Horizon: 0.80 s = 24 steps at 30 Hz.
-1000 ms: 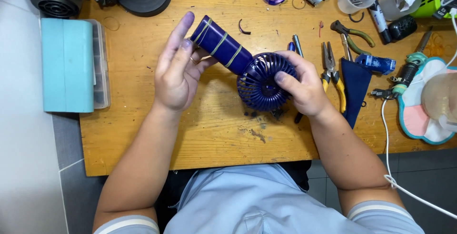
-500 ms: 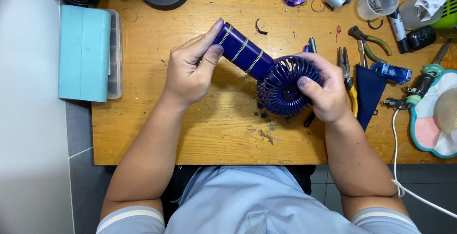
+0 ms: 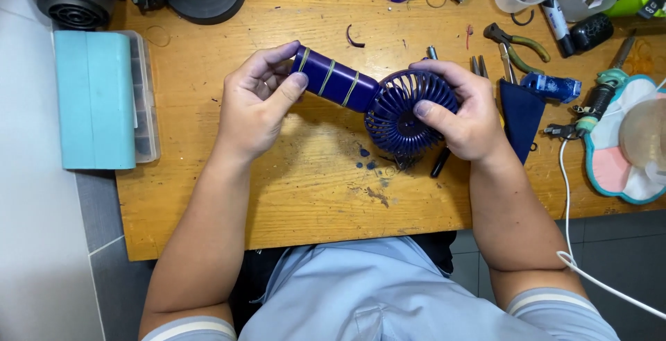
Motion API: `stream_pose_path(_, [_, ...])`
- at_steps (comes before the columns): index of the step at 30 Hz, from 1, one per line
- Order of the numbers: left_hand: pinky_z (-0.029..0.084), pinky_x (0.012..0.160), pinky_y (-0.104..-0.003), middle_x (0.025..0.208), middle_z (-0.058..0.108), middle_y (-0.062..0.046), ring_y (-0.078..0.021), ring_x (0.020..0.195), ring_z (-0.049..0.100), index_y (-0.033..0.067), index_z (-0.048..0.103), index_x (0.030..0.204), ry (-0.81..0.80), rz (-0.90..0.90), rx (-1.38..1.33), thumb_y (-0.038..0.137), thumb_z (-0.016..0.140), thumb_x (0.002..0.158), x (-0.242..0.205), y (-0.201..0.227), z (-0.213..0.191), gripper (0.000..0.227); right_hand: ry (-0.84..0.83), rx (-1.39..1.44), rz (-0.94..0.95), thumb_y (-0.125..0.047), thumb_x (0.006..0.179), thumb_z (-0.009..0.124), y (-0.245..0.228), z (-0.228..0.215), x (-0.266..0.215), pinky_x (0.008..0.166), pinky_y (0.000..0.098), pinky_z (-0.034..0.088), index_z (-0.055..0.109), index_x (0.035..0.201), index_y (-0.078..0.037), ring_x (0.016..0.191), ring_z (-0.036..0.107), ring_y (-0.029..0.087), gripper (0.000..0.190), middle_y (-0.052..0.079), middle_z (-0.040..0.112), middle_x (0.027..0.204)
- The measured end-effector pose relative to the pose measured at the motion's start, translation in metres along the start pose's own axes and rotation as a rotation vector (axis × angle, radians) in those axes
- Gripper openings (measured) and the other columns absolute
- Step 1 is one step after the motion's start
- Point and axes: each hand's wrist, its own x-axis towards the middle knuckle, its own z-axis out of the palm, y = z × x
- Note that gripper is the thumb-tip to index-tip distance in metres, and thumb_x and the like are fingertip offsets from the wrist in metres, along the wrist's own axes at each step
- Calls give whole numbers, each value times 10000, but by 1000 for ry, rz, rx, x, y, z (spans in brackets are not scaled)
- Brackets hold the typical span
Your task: Tying and wrapping a thin string around the handle of a small portable fan on a workbench.
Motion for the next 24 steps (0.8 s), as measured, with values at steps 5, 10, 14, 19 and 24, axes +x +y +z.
stream_pose_path(5, [770, 947, -370, 1291, 815, -202, -249, 1073, 850, -18, 651, 1580, 26, -144, -364, 93, 719, 1164, -5, -8, 7, 436, 22, 16, -2, -236, 960, 857, 0, -6, 3, 880, 336, 623, 785, 1408, 56, 970, 695, 136, 539, 143, 807, 1031])
stream_pose_path(10, [763, 995, -394, 1258, 807, -177, -252, 1094, 850, -47, 661, 1532, 79, -126, -325, 60, 736, 1155, -4, -29, 2, 399, 24, 4, -11, -218, 959, 875, 5, -6, 1, 865, 340, 620, 791, 1408, 58, 973, 683, 137, 534, 152, 806, 1027])
stream_pose_path(14, [761, 1023, -432, 1182, 823, -199, -283, 1075, 870, -61, 677, 1490, 132, -128, -305, 31, 760, 1140, -2, -42, 2, 371, 38, -23, -26, -205, 958, 870, 6, -8, 0, 836, 346, 609, 804, 1385, 60, 951, 688, 152, 506, 156, 797, 998])
stream_pose_path(19, [758, 1046, -409, 1176, 812, -175, -255, 1080, 864, -14, 551, 1605, 122, -158, -285, 30, 758, 1145, -3, -47, 4, 507, 46, -60, -34, -195, 952, 873, 4, -9, 0, 819, 362, 610, 815, 1361, 62, 938, 701, 170, 486, 179, 801, 984])
stream_pose_path(24, [760, 1054, -377, 1185, 816, -150, -230, 1074, 870, 14, 505, 1644, 120, -224, -302, 33, 751, 1141, -1, -29, 10, 560, 49, -104, -27, -177, 931, 884, -1, -10, -2, 823, 393, 620, 823, 1348, 54, 932, 724, 193, 480, 196, 813, 1005])
